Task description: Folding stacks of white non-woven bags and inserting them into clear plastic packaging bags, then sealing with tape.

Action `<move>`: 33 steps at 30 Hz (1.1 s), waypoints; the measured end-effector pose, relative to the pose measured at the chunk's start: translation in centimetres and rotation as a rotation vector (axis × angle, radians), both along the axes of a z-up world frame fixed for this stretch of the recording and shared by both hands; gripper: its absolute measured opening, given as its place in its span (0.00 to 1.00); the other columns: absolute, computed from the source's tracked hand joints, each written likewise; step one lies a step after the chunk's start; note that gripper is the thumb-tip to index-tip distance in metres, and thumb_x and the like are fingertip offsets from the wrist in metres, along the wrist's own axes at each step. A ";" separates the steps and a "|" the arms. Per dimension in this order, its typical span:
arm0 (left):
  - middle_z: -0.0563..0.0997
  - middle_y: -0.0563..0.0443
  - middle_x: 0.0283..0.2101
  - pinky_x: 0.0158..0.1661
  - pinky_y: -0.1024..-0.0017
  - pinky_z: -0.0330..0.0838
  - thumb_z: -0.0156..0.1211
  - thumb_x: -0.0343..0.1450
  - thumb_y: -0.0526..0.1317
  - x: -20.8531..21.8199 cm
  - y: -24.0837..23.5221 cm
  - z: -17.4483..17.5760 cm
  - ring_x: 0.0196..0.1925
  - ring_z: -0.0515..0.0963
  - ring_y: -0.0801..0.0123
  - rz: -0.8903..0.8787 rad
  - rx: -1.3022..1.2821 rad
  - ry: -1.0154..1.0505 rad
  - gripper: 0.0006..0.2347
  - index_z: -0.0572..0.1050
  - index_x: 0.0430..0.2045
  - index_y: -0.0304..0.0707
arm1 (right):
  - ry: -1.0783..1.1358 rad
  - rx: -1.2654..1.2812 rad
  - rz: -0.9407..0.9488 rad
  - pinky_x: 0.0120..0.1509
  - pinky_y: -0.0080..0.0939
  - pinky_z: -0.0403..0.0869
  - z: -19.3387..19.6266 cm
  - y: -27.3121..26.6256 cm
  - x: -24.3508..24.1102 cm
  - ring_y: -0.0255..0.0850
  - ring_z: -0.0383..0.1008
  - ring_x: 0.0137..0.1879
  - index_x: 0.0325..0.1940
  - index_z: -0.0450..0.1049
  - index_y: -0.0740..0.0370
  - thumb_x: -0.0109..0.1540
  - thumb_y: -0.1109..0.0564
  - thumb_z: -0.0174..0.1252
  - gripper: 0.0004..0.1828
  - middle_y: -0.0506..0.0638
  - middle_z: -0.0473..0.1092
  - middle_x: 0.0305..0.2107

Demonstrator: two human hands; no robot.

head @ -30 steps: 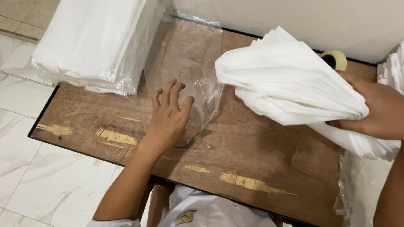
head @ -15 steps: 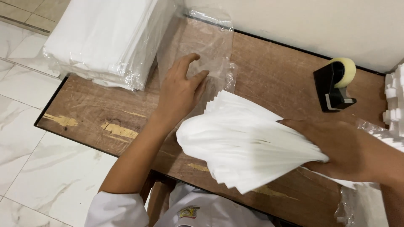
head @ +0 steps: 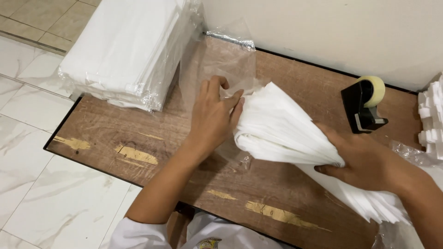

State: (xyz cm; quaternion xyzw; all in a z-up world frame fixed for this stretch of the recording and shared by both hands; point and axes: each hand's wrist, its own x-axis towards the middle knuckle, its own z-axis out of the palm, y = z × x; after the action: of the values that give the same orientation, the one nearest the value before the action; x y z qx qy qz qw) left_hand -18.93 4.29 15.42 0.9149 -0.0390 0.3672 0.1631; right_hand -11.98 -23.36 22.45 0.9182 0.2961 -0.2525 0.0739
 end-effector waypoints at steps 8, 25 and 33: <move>0.70 0.36 0.41 0.14 0.82 0.67 0.48 0.73 0.40 -0.1 -6.0 2.0 0.37 0.73 0.59 -0.141 -0.210 0.109 0.14 0.79 0.25 0.28 | 0.103 -0.082 -0.042 0.50 0.51 0.75 -0.4 2.5 -1.9 0.46 0.70 0.56 0.75 0.27 0.38 0.57 0.34 0.49 0.51 0.42 0.69 0.49; 0.70 0.32 0.46 0.22 0.58 0.65 0.52 0.67 0.30 -6.7 -20.5 -0.4 0.33 0.74 0.48 -0.713 -0.215 -0.079 0.05 0.76 0.28 0.25 | 0.080 0.747 -0.311 0.74 0.55 0.50 -5.8 9.3 1.8 0.55 0.49 0.71 0.74 0.41 0.53 0.52 0.43 0.63 0.53 0.61 0.49 0.66; 0.71 0.43 0.42 0.39 0.72 0.72 0.51 0.73 0.38 -4.5 -14.9 -2.8 0.40 0.76 0.58 -0.958 -0.512 -0.324 0.10 0.70 0.39 0.26 | 0.048 0.931 -0.448 0.66 0.55 0.62 -3.8 9.8 4.2 0.56 0.61 0.64 0.68 0.52 0.62 0.52 0.44 0.65 0.46 0.63 0.61 0.57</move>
State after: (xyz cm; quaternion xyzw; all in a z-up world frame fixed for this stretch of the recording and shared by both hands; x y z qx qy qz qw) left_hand -23.45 -10.59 12.60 0.6580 -0.3840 0.3858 0.5203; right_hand -7.82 -13.55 18.63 0.8886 0.1750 -0.1246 -0.4053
